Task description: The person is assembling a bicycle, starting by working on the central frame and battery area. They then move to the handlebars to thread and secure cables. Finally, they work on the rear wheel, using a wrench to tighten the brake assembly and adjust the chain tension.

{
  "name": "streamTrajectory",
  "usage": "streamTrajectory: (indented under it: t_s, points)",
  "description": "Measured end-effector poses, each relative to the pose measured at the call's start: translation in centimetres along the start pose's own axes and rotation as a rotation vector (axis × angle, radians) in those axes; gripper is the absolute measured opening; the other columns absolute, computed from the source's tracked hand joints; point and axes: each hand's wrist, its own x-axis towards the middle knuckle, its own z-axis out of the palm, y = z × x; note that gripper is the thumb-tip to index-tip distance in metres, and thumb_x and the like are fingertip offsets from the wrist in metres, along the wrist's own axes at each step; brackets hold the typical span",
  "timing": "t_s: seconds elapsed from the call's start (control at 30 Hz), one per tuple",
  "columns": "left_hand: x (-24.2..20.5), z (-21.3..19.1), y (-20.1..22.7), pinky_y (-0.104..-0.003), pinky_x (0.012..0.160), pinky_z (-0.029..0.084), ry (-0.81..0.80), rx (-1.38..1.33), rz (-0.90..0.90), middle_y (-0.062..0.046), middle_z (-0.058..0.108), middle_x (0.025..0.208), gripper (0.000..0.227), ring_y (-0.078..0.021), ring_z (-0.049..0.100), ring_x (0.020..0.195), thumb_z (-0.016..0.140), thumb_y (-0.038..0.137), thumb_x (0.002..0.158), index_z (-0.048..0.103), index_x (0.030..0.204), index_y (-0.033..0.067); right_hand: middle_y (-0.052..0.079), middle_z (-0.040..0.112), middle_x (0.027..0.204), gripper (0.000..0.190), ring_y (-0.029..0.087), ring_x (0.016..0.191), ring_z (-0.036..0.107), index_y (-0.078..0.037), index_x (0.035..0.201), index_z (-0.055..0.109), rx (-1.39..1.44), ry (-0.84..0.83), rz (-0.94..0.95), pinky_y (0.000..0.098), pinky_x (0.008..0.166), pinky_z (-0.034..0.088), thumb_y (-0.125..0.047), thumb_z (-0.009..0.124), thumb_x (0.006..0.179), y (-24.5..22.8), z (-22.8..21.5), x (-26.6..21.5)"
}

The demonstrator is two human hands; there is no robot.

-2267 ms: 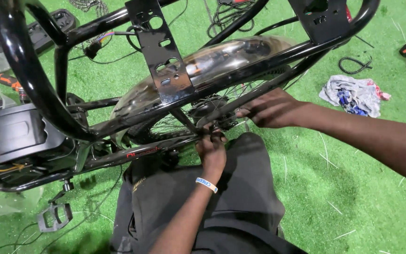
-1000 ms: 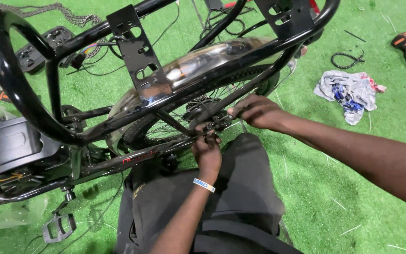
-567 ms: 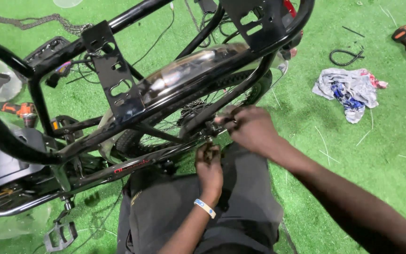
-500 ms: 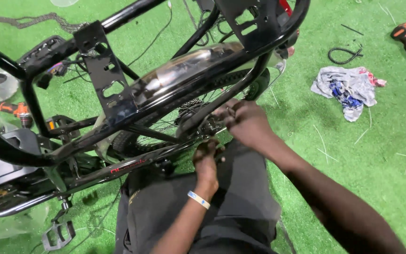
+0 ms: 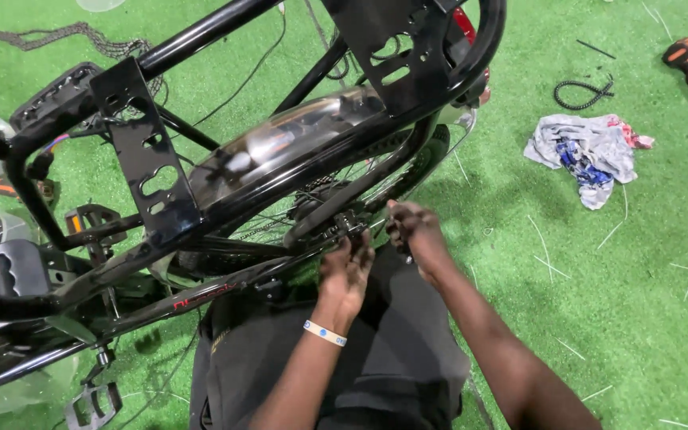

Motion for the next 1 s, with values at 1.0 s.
streamTrajectory:
  t_s: [1.0]
  points:
    - [-10.0,-1.9,2.7,-0.035,0.080,0.053,-0.127,0.917,0.889,-0.009,0.070,0.099,0.029,-0.0208,0.066,0.093,0.065,0.000,0.082,0.065,0.107,0.0127,0.012,0.064,0.070,0.010,0.017,0.061,0.057,-0.005,0.088,0.072,-0.262,0.260,-0.239,0.0304,0.055,0.050,-0.009,0.072,0.079,3.2,1.7,-4.2]
